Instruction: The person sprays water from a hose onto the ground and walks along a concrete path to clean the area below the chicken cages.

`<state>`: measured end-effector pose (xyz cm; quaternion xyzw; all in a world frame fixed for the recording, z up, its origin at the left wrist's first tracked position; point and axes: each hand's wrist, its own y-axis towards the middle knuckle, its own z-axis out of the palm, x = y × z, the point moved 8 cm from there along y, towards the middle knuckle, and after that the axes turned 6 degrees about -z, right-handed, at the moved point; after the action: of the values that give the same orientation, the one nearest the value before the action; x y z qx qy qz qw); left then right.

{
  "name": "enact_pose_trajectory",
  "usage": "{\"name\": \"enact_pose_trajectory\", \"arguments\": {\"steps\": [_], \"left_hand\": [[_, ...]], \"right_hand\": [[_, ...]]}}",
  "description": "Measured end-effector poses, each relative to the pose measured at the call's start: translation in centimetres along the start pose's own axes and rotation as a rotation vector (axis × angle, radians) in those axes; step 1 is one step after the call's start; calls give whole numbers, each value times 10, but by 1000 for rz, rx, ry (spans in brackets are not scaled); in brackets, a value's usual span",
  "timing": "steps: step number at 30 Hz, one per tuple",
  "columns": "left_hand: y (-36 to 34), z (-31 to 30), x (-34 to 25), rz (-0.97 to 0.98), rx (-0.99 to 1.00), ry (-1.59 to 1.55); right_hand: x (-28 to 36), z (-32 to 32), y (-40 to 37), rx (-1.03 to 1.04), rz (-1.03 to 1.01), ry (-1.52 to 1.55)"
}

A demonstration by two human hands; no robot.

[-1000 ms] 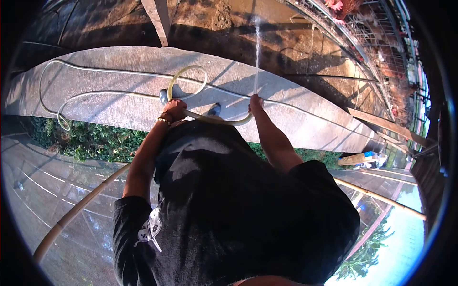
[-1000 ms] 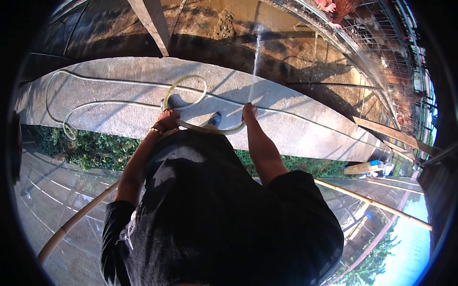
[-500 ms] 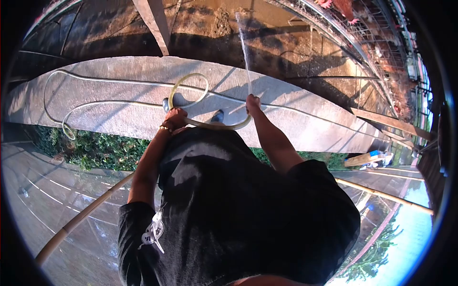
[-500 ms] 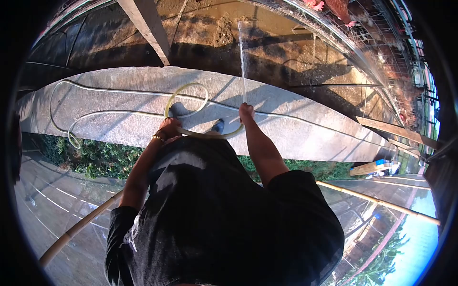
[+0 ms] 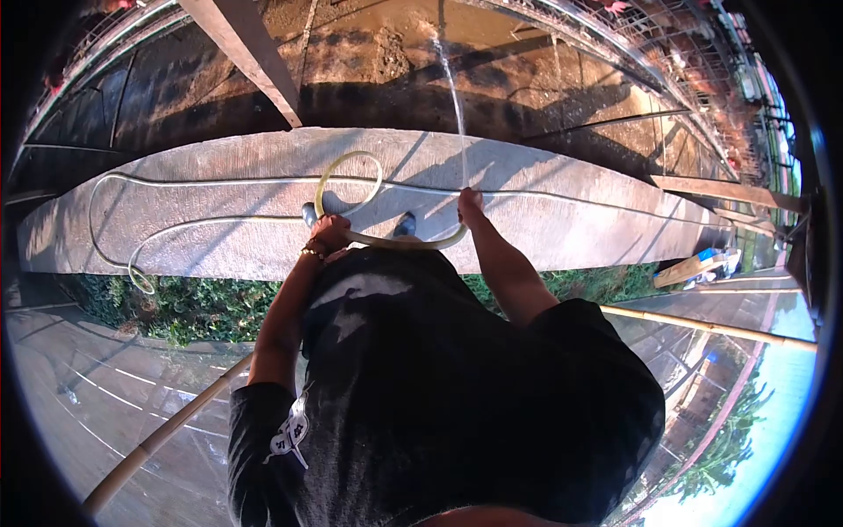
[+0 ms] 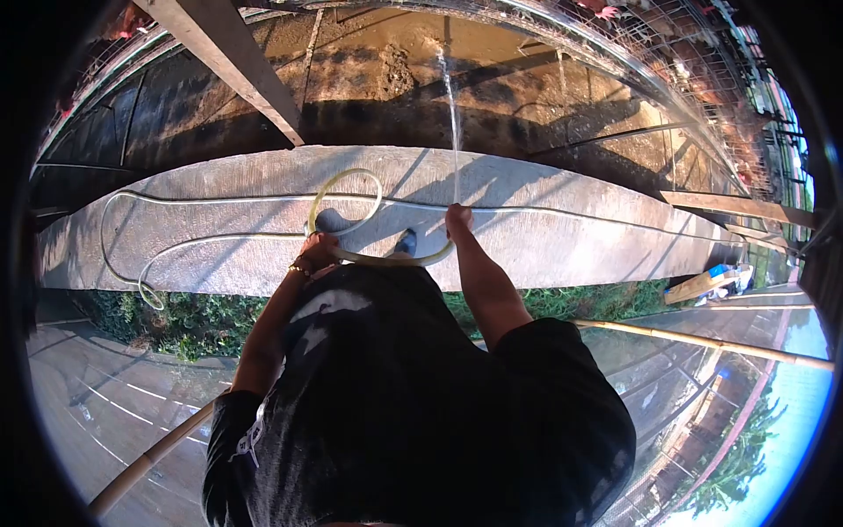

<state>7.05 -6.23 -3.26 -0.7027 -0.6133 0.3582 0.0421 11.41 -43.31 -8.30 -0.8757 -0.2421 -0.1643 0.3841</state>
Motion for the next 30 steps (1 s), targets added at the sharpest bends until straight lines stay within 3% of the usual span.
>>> {"name": "enact_pose_trajectory", "arguments": {"steps": [3,17,26,30], "left_hand": [[5,1,-3,9,-62,-1],[23,27,-28,34,8,14],[22,29,-50,298,-310,18],[19,34,-48,204,-318,-64]], "right_hand": [[-8,-8,5,-14,20,43],[-14,-56,3,-63,7,-40],[-10,-72,-4,32,-112,-143],[-6,-76,-6,79,-156,-193]]}}
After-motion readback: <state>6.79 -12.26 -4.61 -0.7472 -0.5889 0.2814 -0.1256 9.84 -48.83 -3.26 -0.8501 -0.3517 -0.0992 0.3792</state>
